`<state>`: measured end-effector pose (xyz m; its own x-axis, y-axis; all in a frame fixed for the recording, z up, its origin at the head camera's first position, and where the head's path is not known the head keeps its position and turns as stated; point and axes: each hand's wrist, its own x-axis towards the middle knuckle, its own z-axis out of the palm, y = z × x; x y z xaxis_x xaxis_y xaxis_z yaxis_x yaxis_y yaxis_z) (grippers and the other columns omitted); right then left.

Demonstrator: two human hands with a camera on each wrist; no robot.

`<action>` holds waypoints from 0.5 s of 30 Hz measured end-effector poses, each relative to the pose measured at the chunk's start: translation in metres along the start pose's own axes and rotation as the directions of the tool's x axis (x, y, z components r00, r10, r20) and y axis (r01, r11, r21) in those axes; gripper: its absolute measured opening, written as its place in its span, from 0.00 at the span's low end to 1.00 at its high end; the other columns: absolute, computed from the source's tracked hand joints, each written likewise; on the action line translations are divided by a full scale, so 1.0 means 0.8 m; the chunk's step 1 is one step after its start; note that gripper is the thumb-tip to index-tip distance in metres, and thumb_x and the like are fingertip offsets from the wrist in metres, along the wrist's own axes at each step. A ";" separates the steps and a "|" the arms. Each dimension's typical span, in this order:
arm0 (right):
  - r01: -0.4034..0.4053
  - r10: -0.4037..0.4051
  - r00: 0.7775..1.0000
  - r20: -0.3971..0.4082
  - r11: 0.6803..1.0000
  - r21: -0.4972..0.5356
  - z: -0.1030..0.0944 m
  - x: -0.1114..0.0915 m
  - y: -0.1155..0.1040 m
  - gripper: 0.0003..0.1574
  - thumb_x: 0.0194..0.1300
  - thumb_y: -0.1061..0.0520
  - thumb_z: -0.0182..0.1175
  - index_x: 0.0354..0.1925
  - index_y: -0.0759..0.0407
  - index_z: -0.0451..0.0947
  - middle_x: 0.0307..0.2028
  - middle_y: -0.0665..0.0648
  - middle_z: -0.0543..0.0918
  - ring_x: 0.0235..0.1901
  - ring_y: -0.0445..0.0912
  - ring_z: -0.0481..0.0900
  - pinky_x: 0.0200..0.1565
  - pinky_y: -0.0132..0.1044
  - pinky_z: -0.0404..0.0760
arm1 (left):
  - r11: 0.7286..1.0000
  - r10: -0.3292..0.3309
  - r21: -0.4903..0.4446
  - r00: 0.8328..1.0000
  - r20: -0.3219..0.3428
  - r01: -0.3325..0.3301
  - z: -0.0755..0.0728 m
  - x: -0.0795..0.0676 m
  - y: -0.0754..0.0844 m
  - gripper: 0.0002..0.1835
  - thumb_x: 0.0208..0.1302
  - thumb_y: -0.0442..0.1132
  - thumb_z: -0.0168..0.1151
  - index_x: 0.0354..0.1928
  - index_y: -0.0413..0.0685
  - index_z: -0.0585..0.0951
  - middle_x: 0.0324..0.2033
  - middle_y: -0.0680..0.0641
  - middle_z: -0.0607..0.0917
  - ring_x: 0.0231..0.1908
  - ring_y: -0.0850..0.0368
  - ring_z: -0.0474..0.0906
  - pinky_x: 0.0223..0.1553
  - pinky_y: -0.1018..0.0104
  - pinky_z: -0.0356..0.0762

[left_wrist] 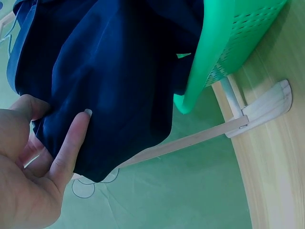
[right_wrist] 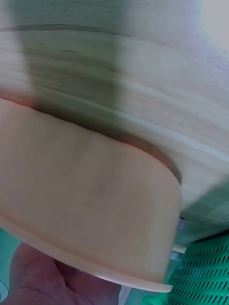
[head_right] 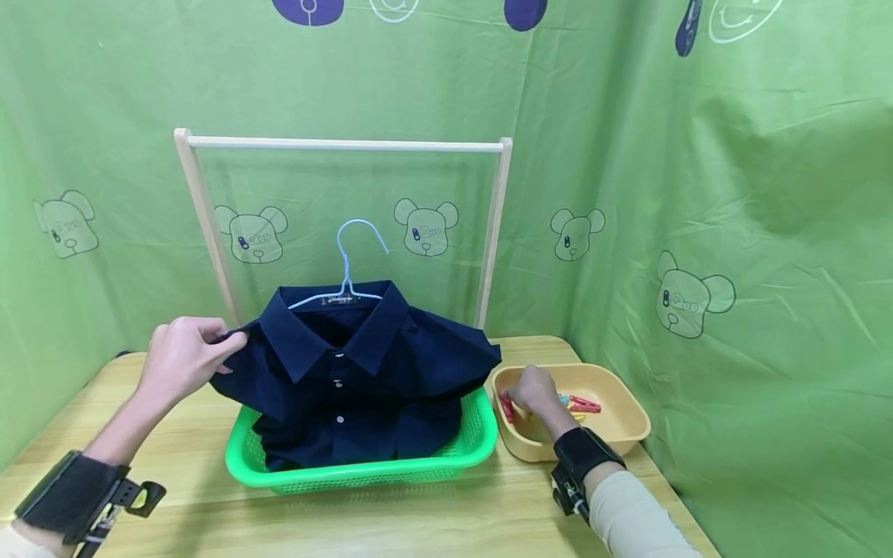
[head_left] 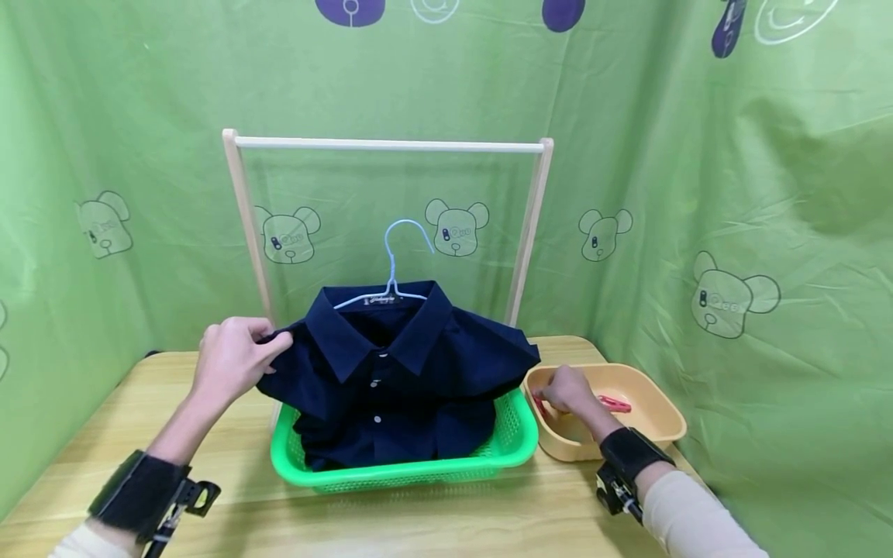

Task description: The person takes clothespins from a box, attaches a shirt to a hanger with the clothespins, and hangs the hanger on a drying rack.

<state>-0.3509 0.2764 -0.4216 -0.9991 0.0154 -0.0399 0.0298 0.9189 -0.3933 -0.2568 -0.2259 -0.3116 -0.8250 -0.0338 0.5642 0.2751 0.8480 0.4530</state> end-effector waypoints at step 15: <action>-0.026 0.024 0.999 0.046 0.999 0.038 0.000 0.005 -0.005 0.22 0.61 0.57 0.67 0.13 0.58 0.75 0.08 0.46 0.68 0.11 0.40 0.71 0.18 0.28 0.66 | 1.000 0.009 -0.007 1.000 0.011 -0.009 0.000 0.000 0.000 0.24 0.62 0.46 0.65 0.11 0.55 0.67 0.10 0.57 0.83 0.15 0.67 0.81 0.16 0.65 0.61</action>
<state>-0.3549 0.2724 -0.4202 -0.9956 0.0191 -0.0915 0.0565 0.9024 -0.4271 -0.2571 -0.2262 -0.3115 -0.8277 -0.0208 0.5608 0.2856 0.8446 0.4529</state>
